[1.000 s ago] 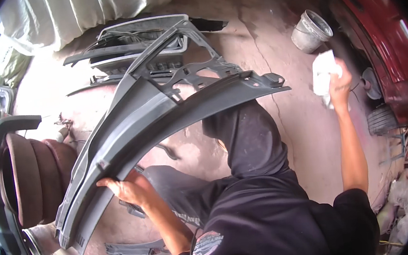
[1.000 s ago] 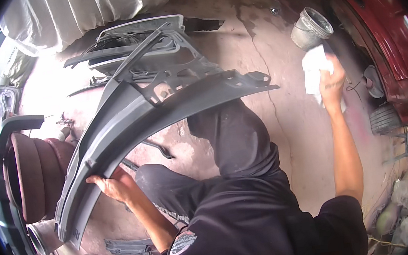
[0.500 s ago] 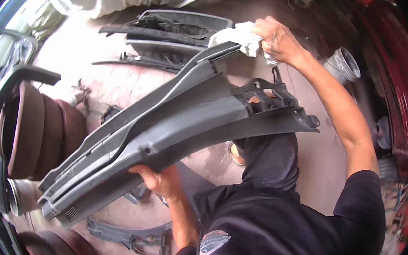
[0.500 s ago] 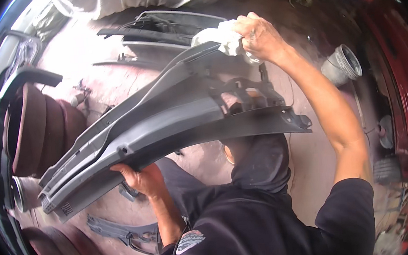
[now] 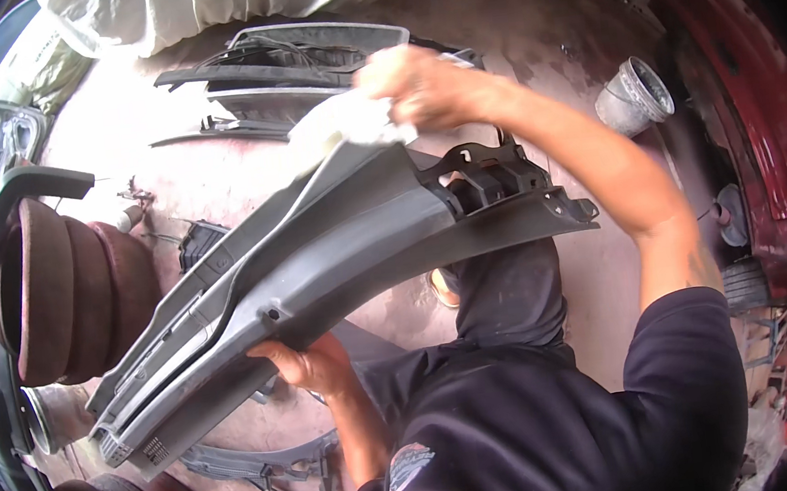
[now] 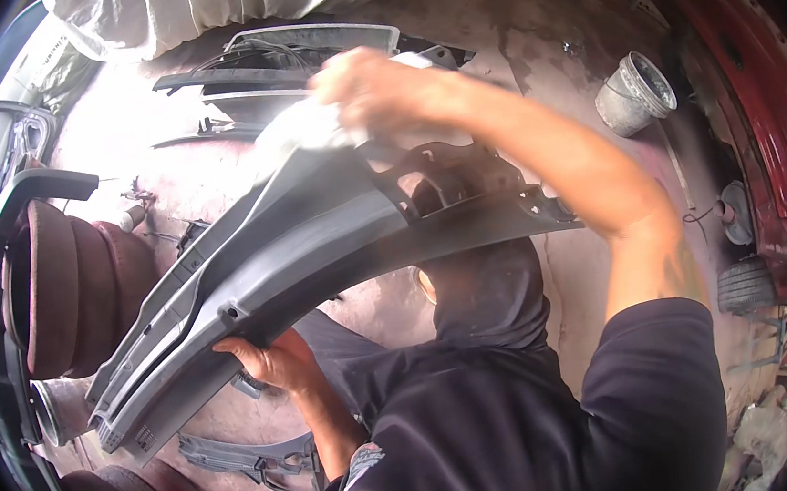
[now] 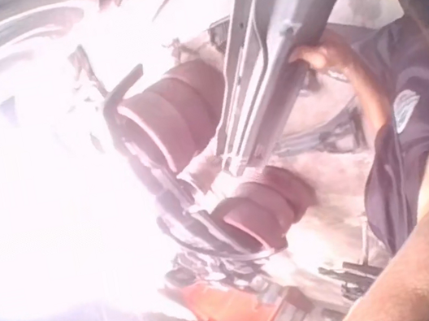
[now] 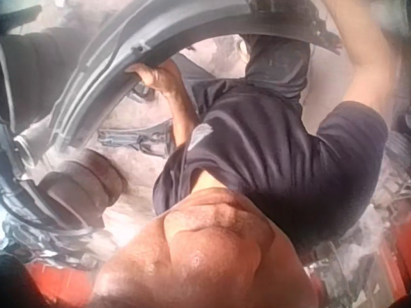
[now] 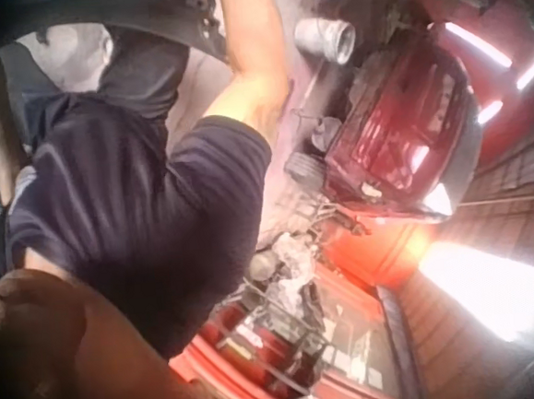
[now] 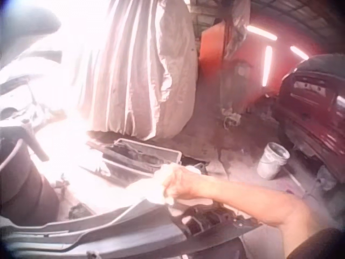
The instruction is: The person wipes various disassembled black plastic car parts with a white cloth. They handle multiple items including a grille, a long trim piece, and smaller components, cleaning them one by one in a workshop setting.
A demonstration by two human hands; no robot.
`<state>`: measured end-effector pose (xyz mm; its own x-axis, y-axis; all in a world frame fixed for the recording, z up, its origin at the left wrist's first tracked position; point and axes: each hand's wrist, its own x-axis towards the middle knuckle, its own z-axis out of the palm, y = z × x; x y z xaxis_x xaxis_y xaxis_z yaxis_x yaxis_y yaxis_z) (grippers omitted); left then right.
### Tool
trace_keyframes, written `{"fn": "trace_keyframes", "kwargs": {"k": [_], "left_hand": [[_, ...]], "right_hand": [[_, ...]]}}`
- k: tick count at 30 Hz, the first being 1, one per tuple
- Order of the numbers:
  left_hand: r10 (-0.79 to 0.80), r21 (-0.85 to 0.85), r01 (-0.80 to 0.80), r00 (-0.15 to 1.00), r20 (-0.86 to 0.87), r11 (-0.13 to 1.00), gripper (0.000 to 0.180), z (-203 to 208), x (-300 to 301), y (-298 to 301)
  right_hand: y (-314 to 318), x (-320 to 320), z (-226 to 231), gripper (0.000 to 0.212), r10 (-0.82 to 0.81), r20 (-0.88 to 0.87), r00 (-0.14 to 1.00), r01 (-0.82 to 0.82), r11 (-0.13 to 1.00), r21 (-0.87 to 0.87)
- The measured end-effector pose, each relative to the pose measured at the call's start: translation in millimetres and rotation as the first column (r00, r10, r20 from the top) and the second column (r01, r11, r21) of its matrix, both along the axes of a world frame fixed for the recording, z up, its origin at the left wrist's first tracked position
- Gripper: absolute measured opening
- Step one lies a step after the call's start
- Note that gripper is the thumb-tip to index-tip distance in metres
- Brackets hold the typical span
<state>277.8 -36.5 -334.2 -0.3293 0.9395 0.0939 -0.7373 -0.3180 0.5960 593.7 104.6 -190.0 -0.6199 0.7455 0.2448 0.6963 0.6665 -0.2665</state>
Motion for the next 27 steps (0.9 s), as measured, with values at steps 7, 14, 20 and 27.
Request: {"fn": "trace_keyframes", "kwargs": {"k": [7,14,20,27], "left_hand": [[-0.082,-0.225,0.080,0.997,0.001,0.971,0.064,-39.4,-6.1,3.0],[-0.036,-0.284,0.005,0.994,-0.104,0.959,0.069,-59.7,-1.8,7.2],[0.011,-0.373,-0.012,1.000,-0.002,0.928,0.058,-32.7,1.3,19.7],[-0.449,-0.223,0.495,0.864,0.229,0.840,0.037,-2.4,24.9,16.4]], "right_hand": [[-70.0,185.4,-22.2,0.029,-0.645,-0.102,0.757,0.653,0.745,0.139],[-105.8,125.8,-84.5,0.038,-0.437,0.027,0.899,0.437,0.899,0.014],[-143.0,138.1,14.0,0.015,-0.451,0.162,0.878,0.479,0.819,-0.316],[-107.7,-33.5,1.1,0.032,-0.345,0.014,0.938,0.337,0.906,-0.255]]}}
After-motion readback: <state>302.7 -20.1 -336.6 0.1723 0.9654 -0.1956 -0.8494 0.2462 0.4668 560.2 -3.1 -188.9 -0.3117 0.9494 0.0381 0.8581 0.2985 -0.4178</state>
